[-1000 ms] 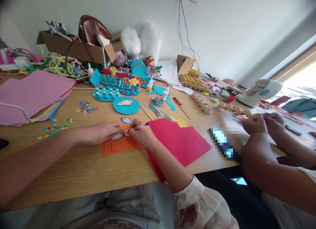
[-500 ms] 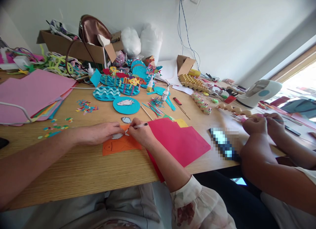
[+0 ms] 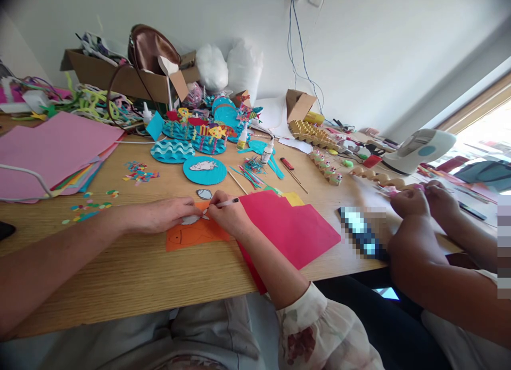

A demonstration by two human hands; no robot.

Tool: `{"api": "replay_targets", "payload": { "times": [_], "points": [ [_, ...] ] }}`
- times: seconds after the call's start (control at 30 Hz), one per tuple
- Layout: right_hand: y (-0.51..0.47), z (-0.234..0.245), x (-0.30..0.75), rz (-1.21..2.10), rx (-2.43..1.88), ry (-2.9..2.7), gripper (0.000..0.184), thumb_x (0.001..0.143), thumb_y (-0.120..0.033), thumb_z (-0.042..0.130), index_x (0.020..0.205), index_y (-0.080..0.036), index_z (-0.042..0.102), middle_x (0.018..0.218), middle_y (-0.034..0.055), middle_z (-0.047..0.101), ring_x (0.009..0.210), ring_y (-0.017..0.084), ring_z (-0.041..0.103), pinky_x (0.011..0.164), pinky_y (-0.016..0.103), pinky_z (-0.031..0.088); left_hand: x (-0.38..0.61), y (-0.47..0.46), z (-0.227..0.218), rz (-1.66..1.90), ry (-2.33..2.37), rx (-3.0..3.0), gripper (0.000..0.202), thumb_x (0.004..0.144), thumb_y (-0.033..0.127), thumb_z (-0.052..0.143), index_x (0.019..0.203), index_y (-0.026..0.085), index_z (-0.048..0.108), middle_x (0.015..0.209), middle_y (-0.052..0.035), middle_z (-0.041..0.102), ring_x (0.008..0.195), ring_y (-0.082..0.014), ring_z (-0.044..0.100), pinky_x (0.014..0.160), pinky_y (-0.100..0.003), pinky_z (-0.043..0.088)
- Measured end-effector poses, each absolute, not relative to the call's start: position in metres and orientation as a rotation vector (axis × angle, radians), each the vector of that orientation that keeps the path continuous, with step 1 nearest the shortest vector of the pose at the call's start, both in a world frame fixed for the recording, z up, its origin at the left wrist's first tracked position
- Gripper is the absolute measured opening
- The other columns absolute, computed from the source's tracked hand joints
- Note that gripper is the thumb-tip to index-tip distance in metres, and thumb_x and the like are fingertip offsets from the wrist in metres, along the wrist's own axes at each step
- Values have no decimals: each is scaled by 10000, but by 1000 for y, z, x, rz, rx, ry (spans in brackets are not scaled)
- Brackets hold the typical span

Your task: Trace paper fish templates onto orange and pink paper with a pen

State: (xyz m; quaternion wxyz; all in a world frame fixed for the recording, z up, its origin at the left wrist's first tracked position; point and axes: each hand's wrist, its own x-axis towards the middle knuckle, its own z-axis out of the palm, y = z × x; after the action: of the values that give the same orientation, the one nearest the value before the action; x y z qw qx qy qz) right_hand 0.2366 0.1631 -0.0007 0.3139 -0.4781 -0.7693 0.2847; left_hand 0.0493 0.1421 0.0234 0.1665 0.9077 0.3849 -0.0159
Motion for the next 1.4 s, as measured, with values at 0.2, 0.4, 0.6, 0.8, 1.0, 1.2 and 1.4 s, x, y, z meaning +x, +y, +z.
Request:
{"api": "replay_targets", "payload": {
  "times": [0.2, 0.4, 0.6, 0.8, 1.0, 1.2, 1.4],
  "points": [
    [162, 2, 236, 764, -1288, -2029, 52, 633, -167, 462, 598, -201, 481, 523, -49, 501, 482, 95, 431, 447, 205, 288, 49, 141, 24, -27, 1071, 2581, 357, 828, 78, 385, 1113, 201, 562, 967, -53, 517, 869, -172, 529, 737, -256, 399],
    [162, 1, 235, 802, -1268, -2042, 54, 635, -160, 462, 604, -199, 482, 529, -54, 499, 503, 92, 438, 471, 201, 302, 51, 139, 28, -63, 1094, 2555, 322, 814, 71, 382, 1039, 176, 587, 938, -58, 514, 830, -173, 527, 708, -260, 399],
    [162, 3, 233, 881, -1247, -2045, 57, 629, -153, 462, 598, -195, 483, 553, -48, 524, 523, 91, 456, 484, 197, 320, 51, 139, 27, -56, 1102, 2547, 289, 822, 77, 385, 1000, 163, 595, 937, -61, 510, 830, -177, 518, 704, -261, 388],
    [166, 3, 236, 870, -1293, -1984, 52, 634, -160, 442, 609, -198, 467, 532, -54, 479, 520, 96, 433, 484, 202, 312, 49, 139, 24, -2, 1074, 2564, 387, 826, 71, 382, 1135, 228, 555, 951, -35, 519, 835, -159, 513, 719, -238, 380],
    [167, 1, 236, 872, -1284, -1999, 44, 630, -165, 458, 609, -196, 481, 541, -55, 471, 524, 96, 428, 483, 204, 306, 49, 139, 22, -20, 1094, 2564, 371, 804, 54, 386, 1086, 203, 575, 952, -44, 522, 833, -161, 517, 708, -236, 383],
    [166, 2, 235, 870, -1289, -2018, 60, 626, -148, 468, 590, -193, 485, 534, -55, 486, 520, 93, 429, 478, 204, 292, 49, 141, 18, 1, 1090, 2562, 390, 797, 44, 379, 1103, 196, 567, 945, -54, 514, 842, -168, 518, 720, -248, 384],
    [164, 7, 231, 944, -1261, -2040, 69, 610, -131, 472, 574, -191, 474, 532, -49, 516, 516, 89, 441, 476, 196, 304, 50, 138, 22, -14, 1107, 2558, 344, 797, 61, 387, 1057, 183, 579, 946, -53, 516, 822, -161, 500, 712, -245, 376]
  ]
}}
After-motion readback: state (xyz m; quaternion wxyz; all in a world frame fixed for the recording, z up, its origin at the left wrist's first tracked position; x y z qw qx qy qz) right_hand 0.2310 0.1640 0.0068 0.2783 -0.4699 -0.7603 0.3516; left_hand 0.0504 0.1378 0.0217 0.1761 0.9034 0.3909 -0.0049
